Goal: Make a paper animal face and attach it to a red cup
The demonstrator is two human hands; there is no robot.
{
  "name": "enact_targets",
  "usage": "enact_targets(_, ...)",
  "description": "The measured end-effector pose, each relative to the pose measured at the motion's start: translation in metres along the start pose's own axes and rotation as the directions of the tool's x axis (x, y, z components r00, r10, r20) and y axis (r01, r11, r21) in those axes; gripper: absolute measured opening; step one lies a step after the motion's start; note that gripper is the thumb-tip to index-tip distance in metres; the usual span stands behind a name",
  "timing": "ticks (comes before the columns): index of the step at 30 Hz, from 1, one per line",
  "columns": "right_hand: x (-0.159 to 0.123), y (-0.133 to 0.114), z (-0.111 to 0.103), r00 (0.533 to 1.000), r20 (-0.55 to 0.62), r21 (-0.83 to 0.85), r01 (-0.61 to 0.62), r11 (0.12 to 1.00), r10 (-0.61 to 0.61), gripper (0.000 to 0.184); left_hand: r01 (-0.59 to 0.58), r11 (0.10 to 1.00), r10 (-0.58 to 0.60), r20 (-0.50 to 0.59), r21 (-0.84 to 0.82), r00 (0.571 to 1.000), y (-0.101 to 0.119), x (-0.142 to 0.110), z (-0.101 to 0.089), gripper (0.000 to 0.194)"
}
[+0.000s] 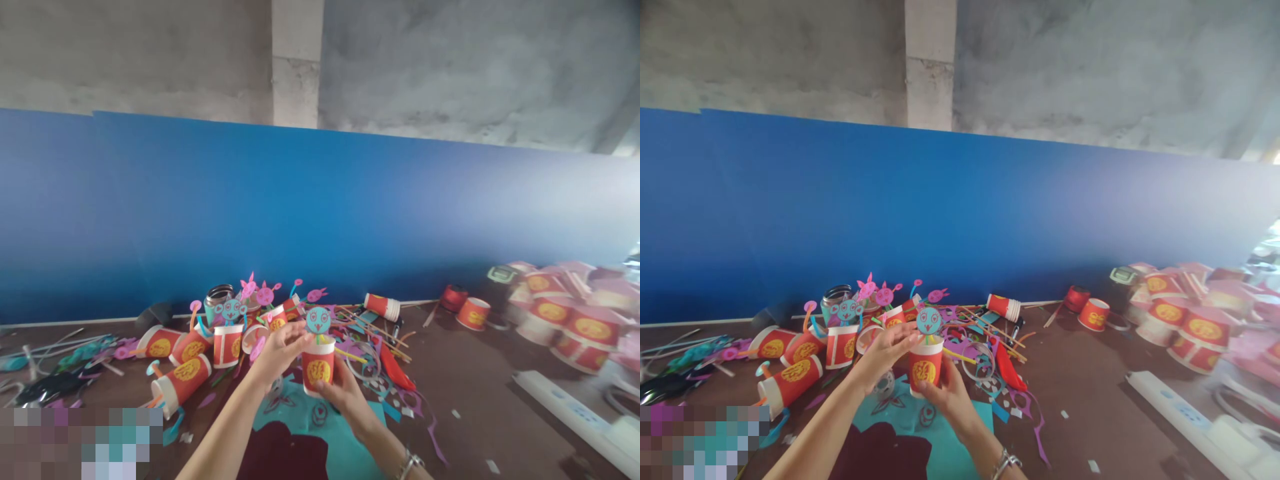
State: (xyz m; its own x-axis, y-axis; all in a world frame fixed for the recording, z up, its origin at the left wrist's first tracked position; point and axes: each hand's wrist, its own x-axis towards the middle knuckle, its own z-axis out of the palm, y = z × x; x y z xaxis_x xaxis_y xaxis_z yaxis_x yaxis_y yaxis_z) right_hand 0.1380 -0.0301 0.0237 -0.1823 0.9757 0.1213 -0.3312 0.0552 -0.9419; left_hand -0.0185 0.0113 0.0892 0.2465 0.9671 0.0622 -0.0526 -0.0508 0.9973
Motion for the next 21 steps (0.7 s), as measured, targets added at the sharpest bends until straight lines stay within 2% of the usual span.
enact_targets(2,0.001,0.0,-0.001,0.999,0.019,-0.01,0.032,0.999,-0.031,0.065,-0.054,0.993,0.046,0.077,0.104,0.996,-0.001,0.0,0.0,0.059)
enact_targets(4,0.0,-0.001,-0.002,0.997,0.054,-0.023,0.06,0.998,-0.059,0.066,-0.069,0.979,0.049,0.105,0.191,0.993,-0.004,0.001,0.0,0.054)
enact_targets(6,0.0,-0.001,-0.004,0.996,0.058,-0.041,0.071,0.997,-0.068,0.064,-0.047,0.973,0.027,0.088,0.228,0.996,-0.007,0.003,-0.001,0.051)
enact_targets(9,0.002,-0.002,-0.012,0.998,-0.036,-0.113,0.039,0.993,-0.043,0.052,-0.003,0.979,-0.005,0.039,0.202,0.999,-0.005,0.003,-0.005,0.053)
enact_targets(11,0.006,-0.001,-0.018,0.995,-0.084,-0.196,0.034,0.98,-0.052,0.047,0.008,0.984,-0.012,0.023,0.18,1.0,0.002,0.0,-0.01,0.053)
enact_targets(13,0.012,0.0,-0.024,0.993,-0.082,-0.341,0.055,0.938,-0.088,0.041,0.019,0.985,-0.02,0.002,0.169,1.0,0.01,-0.004,-0.017,0.05)
enact_targets(15,0.015,0.001,-0.029,0.989,-0.082,-0.561,0.054,0.826,-0.121,0.029,0.008,0.986,-0.009,0.005,0.168,1.0,0.015,-0.011,-0.024,0.047)
enact_targets(17,0.015,0.001,-0.031,0.99,-0.028,-0.757,0.07,0.649,-0.139,0.016,0.007,0.984,-0.011,0.019,0.177,1.0,0.014,-0.02,-0.029,0.044)
enact_targets(19,0.012,0.0,-0.03,0.989,0.073,-0.864,0.126,0.488,-0.126,0.01,0.039,0.979,-0.045,0.027,0.199,0.999,0.009,-0.032,-0.034,0.044)
enact_targets(21,0.006,-0.003,-0.028,0.983,0.153,-0.901,0.179,0.395,-0.097,0.007,0.081,0.969,-0.09,0.026,0.234,0.996,0.001,-0.045,-0.038,0.044)
